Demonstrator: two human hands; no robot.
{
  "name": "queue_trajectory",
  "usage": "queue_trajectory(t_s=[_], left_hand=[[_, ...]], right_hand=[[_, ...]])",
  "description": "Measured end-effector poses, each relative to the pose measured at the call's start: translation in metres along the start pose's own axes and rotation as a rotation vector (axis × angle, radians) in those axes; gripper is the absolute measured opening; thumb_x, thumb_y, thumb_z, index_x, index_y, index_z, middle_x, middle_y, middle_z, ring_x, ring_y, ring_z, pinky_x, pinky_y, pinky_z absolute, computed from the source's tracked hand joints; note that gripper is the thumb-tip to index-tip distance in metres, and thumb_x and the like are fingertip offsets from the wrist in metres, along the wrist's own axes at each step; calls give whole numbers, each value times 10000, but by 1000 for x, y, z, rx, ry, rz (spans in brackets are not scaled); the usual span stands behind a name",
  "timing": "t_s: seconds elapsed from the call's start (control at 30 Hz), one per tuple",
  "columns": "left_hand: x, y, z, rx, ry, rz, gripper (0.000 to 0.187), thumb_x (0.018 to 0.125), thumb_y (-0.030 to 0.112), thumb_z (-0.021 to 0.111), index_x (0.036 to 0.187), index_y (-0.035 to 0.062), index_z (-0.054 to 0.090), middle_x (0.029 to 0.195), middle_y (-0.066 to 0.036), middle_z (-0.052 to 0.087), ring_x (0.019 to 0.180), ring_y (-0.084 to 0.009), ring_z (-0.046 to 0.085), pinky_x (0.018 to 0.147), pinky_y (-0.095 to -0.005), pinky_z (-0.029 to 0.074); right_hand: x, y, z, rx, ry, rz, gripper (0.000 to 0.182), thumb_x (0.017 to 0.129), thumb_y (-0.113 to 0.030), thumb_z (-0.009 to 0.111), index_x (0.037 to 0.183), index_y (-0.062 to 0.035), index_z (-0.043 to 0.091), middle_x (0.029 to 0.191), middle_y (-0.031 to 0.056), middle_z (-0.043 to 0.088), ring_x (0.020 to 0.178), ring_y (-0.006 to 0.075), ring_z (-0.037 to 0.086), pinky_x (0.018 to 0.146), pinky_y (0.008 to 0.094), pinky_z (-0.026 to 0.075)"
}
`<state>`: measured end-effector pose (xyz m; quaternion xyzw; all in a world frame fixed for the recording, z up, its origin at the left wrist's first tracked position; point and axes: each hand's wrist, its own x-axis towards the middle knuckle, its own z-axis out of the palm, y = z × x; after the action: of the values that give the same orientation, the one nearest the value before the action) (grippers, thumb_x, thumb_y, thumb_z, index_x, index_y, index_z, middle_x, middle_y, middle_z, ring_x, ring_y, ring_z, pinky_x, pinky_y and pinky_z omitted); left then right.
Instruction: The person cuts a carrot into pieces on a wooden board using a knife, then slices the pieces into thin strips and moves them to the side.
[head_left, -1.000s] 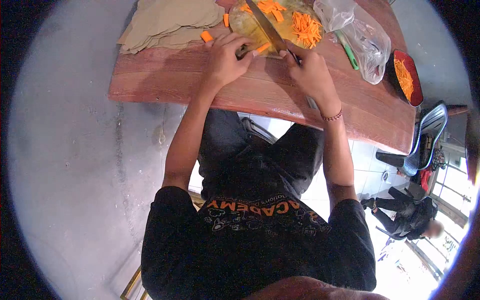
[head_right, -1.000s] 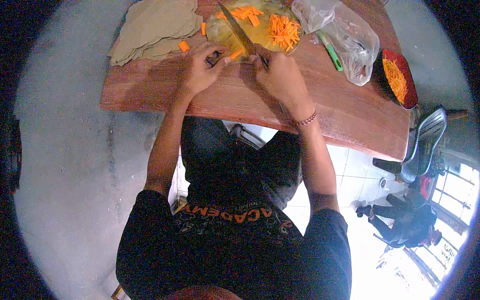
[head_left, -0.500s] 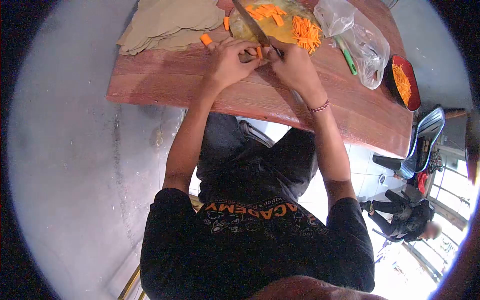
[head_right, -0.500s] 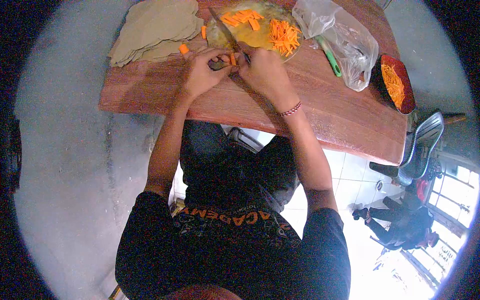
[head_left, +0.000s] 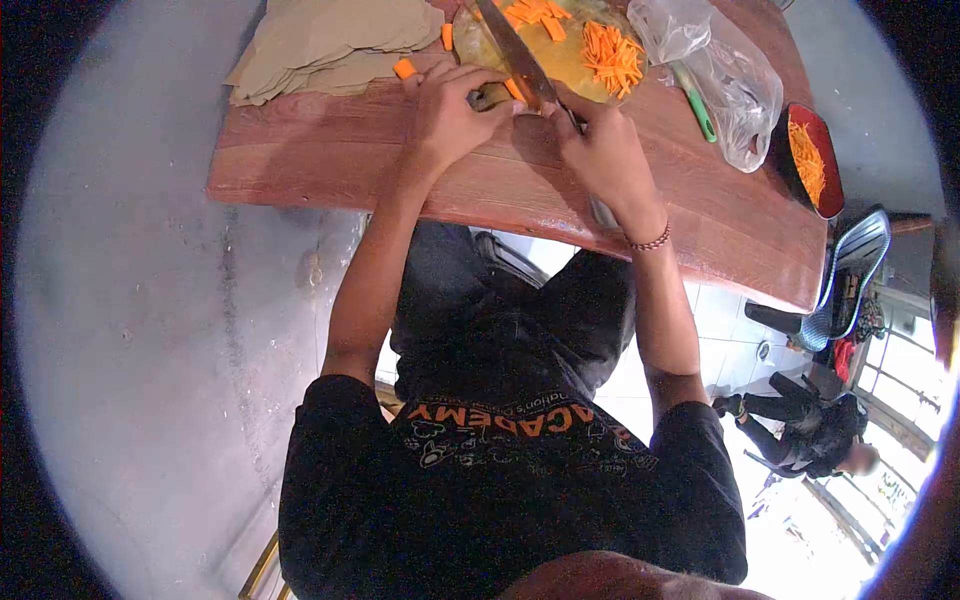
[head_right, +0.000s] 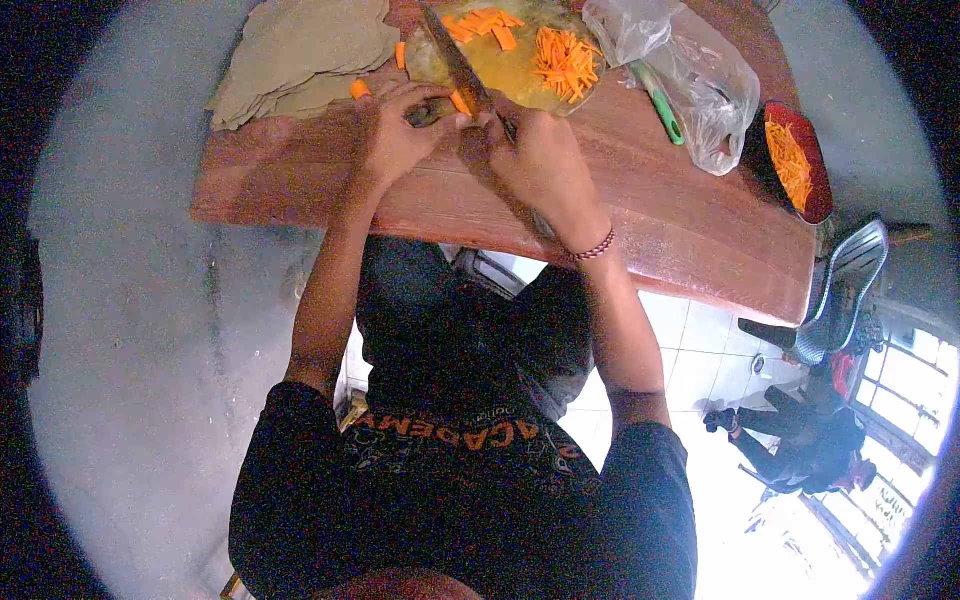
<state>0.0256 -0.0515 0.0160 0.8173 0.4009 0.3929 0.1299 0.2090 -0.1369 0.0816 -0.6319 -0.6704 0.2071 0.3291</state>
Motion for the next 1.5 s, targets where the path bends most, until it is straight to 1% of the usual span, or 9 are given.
queue_trajectory(t_s=[0.27, 0.37, 0.53, 0.67, 0.83, 0.93, 1.17, 1.33, 1.5], left_hand=[[-3, -2, 2, 14, 7, -39, 320, 728, 321, 854, 973, 126, 784, 1034, -56, 737, 972, -234, 663, 901, -357, 509], [-3, -3, 4, 93, 88, 59, 271, 697, 334, 859, 875, 139, 795, 945, 8, 744, 845, -229, 645, 805, -357, 514], [-4, -13, 11, -70, 56, 3, 269, 711, 361, 844, 859, 142, 799, 934, 46, 738, 871, -183, 638, 847, -371, 426], [-4, -14, 11, -60, 48, 5, 253, 720, 356, 838, 851, 142, 800, 930, 54, 735, 875, -170, 627, 847, -375, 406], [-1, -2, 0, 90, -9, 20, 161, 745, 239, 830, 851, 122, 795, 979, 5, 740, 900, -204, 672, 845, -341, 526], [-1, -10, 4, 13, 28, 31, 204, 731, 333, 827, 841, 161, 807, 921, 74, 724, 906, -176, 604, 849, -372, 434], [-1, -16, 7, 70, 7, 59, 185, 728, 312, 824, 847, 171, 809, 935, 60, 724, 931, -181, 598, 815, -353, 462], [-2, -14, 9, 28, 63, 23, 206, 728, 364, 819, 846, 195, 810, 898, 93, 734, 873, -159, 597, 842, -365, 385], [-4, -4, 3, 114, 71, 43, 218, 740, 332, 828, 859, 151, 803, 915, 31, 750, 860, -186, 626, 811, -349, 455]], right_hand=[[-4, 2, 2, -23, -8, -32, 265, 937, -210, 559, 1133, -56, 651, 829, 295, 647, 824, 480, 640, 709, 534, 517], [-6, -1, 0, -51, -3, -35, 266, 942, -212, 550, 1136, -61, 653, 827, 293, 646, 811, 478, 642, 702, 536, 516], [-5, -5, -4, -30, -26, -26, 258, 949, -234, 540, 1087, -53, 662, 785, 289, 638, 780, 483, 637, 673, 543, 512], [-6, -10, -4, -58, -26, -33, 253, 937, -245, 561, 1071, -56, 662, 776, 282, 639, 769, 482, 639, 668, 546, 514], [-9, -18, 9, -157, 12, -60, 267, 916, -177, 582, 1157, -89, 656, 829, 295, 636, 818, 473, 635, 683, 537, 512], [-10, -30, 8, -228, -51, 2, 262, 902, -160, 586, 1139, -70, 652, 827, 307, 636, 808, 472, 644, 691, 540, 526], [2, -21, 20, -285, -56, -46, 294, 901, -157, 577, 1166, -39, 621, 793, 314, 631, 790, 481, 642, 705, 547, 529], [26, -9, 19, -159, -2, -106, 302, 892, -258, 610, 1025, 8, 663, 742, 281, 646, 747, 454, 665, 676, 523, 554], [24, 4, 13, -116, 37, -131, 273, 909, -205, 567, 1099, -31, 658, 811, 269, 657, 785, 468, 650, 716, 528, 545]])
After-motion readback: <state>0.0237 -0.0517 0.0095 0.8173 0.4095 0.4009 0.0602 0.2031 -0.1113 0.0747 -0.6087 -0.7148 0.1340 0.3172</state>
